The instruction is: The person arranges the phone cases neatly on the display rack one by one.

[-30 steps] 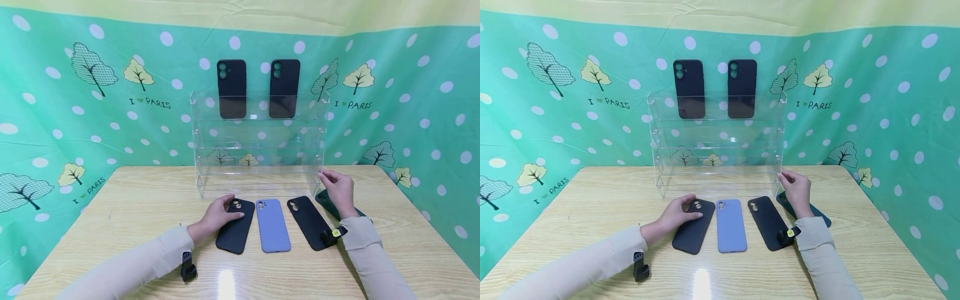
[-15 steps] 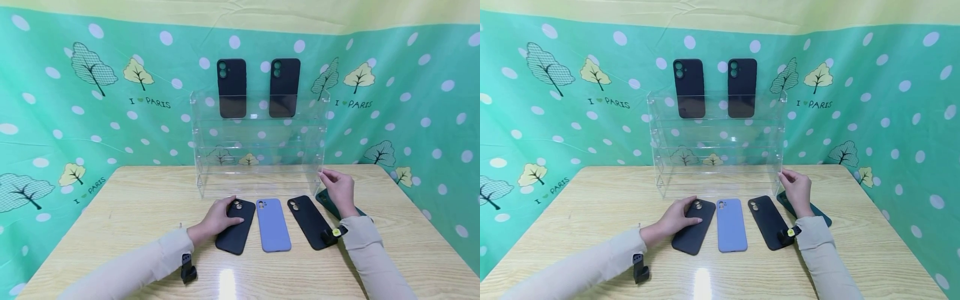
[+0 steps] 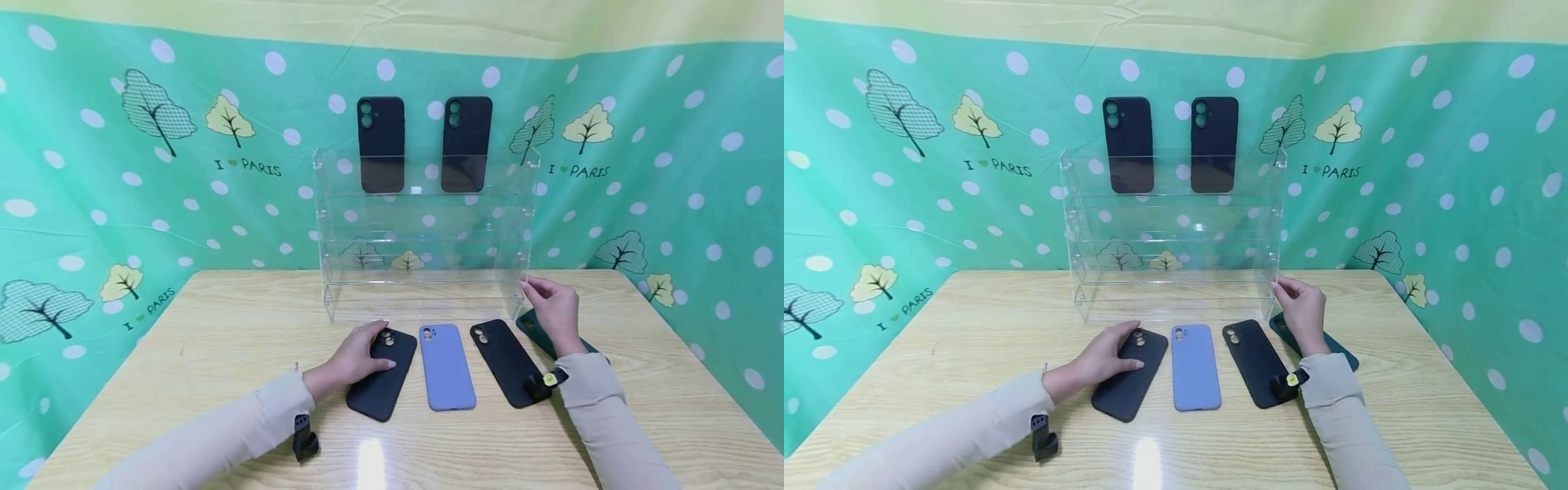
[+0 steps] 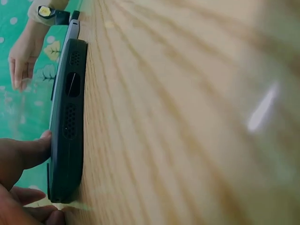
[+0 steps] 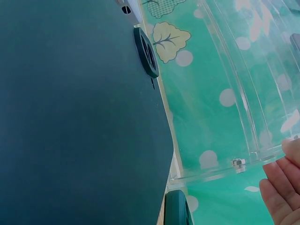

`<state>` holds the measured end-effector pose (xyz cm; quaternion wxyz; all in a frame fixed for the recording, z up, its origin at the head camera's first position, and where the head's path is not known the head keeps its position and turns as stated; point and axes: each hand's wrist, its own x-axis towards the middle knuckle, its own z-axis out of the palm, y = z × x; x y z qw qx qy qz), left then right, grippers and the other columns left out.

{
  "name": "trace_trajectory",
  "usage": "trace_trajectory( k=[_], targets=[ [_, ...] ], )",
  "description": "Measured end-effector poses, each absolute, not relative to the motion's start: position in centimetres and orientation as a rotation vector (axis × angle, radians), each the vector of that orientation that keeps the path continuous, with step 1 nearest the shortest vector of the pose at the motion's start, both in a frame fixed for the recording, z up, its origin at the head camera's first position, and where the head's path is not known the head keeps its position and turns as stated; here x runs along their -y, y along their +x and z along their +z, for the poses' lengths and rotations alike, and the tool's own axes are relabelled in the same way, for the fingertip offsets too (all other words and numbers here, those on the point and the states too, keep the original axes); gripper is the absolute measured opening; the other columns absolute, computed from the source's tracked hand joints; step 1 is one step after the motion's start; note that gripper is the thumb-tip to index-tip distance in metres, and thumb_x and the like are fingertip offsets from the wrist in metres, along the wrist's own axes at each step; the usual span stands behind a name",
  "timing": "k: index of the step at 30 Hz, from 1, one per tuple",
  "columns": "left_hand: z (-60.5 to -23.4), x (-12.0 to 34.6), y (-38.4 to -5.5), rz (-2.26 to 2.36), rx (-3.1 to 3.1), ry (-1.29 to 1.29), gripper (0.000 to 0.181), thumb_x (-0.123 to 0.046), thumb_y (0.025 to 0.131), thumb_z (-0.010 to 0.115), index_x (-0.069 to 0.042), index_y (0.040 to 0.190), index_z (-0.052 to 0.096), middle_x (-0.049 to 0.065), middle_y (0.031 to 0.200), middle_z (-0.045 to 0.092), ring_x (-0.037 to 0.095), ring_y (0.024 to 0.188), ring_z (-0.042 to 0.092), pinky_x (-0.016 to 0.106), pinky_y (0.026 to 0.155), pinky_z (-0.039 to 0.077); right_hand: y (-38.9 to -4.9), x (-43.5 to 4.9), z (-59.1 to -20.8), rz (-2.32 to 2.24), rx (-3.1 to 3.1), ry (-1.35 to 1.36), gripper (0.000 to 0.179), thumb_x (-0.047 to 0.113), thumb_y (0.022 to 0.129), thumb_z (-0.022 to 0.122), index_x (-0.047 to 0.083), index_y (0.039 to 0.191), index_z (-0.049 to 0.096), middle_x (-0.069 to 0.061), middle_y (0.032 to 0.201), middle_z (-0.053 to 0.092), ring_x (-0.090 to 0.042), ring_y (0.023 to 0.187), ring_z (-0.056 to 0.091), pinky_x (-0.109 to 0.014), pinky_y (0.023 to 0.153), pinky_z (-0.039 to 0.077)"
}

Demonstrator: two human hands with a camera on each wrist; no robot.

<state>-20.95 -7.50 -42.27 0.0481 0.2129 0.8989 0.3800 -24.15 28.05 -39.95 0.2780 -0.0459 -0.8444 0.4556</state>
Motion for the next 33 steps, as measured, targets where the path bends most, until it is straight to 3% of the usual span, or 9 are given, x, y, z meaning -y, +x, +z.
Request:
trace_trajectory(
  k=[13,24,33],
  targets=[
    [-42.54,7.82,-21.16,1.162,-2.728,0.588,0.079,-0.021,0.076,0.08,0.004,0.139,0.04,0.023,0.135,0.048,0.037,0.125,0.044,0.047,0.104,0.04,-24.15,-28.09,-39.95,1.22,2.256,-0.126,0.027,0.017,0.088,0.068,-0.002,0.106,0.07,-0.022,0.097,0.07,0.014,0.066,0.051,-0.005,0.056,0.044],
    [-42.65,8.1,-20.96,1.147,-2.723,0.624,0.076,-0.02,0.079,0.077,0.004,0.14,0.039,0.026,0.138,0.043,0.04,0.13,0.036,0.05,0.107,0.035,-24.09,-27.99,-39.92,1.253,2.27,-0.139,0.029,0.02,0.088,0.067,-0.002,0.108,0.069,-0.02,0.1,0.069,0.015,0.067,0.051,-0.004,0.057,0.044],
    [-42.34,7.82,-21.04,1.097,-2.758,0.711,0.072,-0.017,0.079,0.077,0.008,0.136,0.042,0.025,0.136,0.047,0.039,0.128,0.041,0.048,0.106,0.036,-24.2,-28.09,-39.98,1.231,2.252,-0.115,0.028,0.018,0.087,0.068,-0.003,0.106,0.069,-0.021,0.096,0.07,0.014,0.066,0.051,-0.005,0.055,0.044]
  ],
)
